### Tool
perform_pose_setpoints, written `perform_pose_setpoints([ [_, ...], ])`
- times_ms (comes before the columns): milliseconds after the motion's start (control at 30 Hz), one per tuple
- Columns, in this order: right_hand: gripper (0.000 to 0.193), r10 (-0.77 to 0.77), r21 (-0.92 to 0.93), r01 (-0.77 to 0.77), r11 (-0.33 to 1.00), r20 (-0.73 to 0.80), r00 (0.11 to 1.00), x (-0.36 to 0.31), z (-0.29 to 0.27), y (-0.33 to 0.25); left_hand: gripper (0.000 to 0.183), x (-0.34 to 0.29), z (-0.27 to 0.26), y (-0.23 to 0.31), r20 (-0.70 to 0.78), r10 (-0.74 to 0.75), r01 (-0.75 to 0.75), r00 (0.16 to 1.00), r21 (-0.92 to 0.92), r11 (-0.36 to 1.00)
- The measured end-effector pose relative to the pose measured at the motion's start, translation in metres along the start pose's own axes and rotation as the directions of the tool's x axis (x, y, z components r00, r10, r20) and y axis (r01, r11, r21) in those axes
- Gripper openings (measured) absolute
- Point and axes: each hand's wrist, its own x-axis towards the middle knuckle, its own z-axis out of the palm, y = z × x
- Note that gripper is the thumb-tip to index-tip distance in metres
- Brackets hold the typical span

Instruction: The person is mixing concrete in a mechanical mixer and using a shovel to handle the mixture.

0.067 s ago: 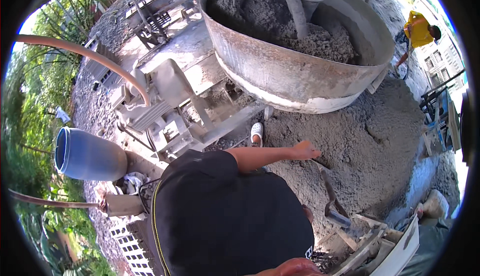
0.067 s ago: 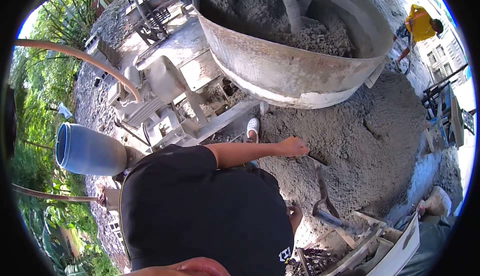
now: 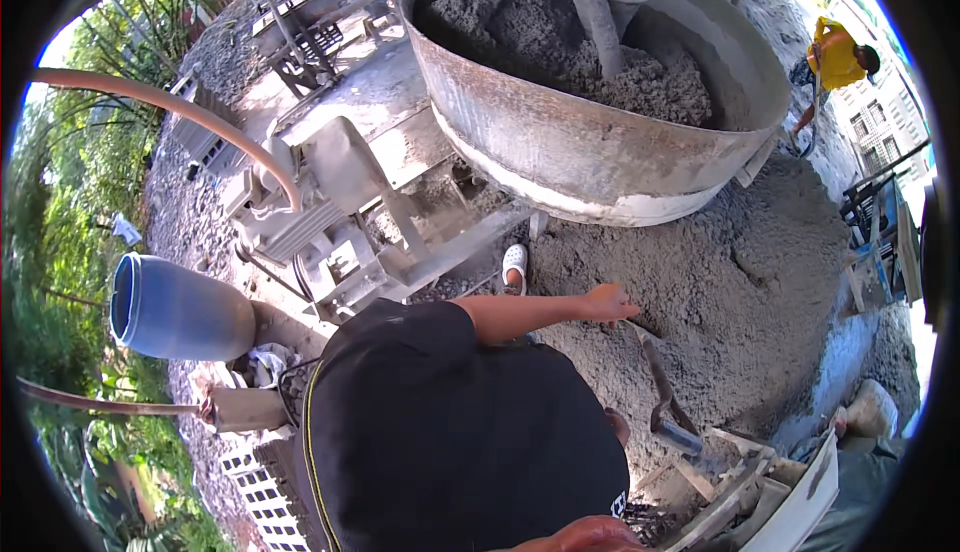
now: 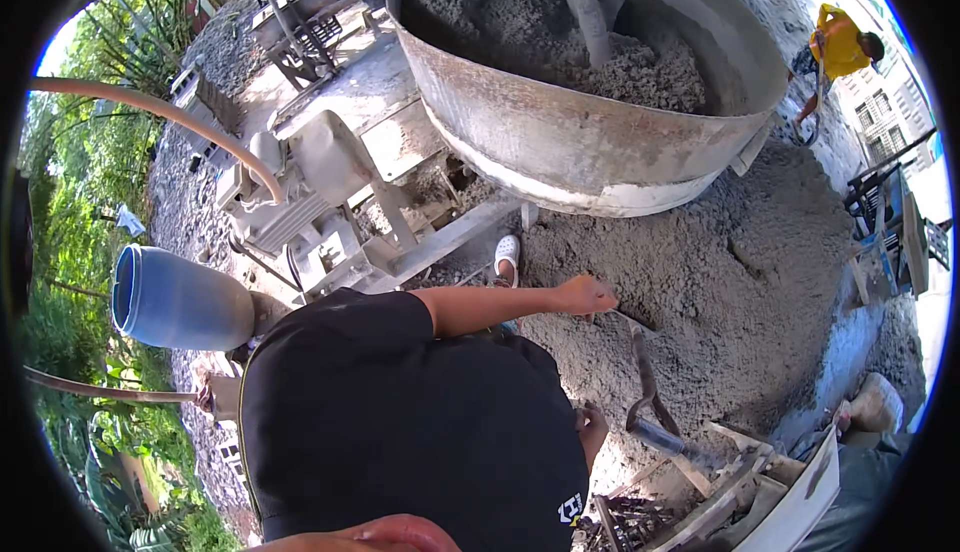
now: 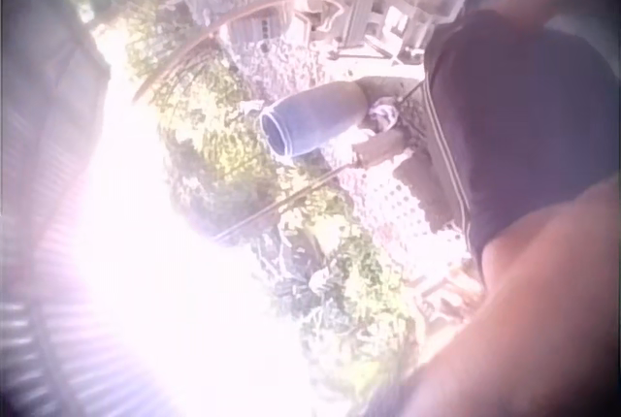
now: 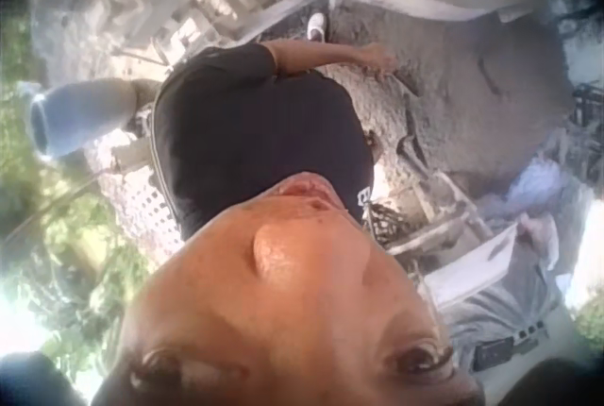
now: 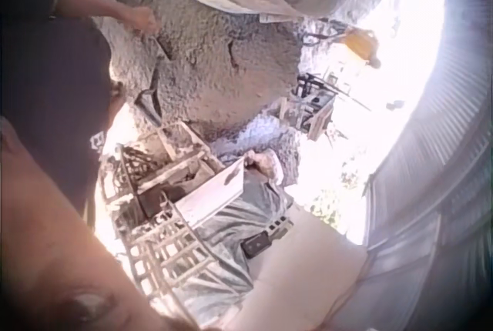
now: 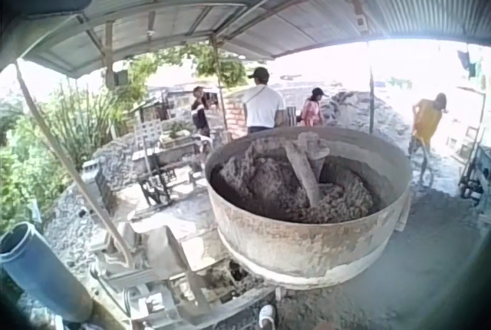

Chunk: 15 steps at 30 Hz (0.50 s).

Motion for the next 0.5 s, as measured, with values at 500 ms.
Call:
perform_pose_setpoints([
  [500, 0.048, 0.327, -0.184, -0.389, 0.903, -0.297, 0.897, -0.032, -0.076, -0.024, 0.041, 0.009, -0.040, -0.076, 0.110, 0.188, -0.213, 0.976, 0.300, 0.930],
])
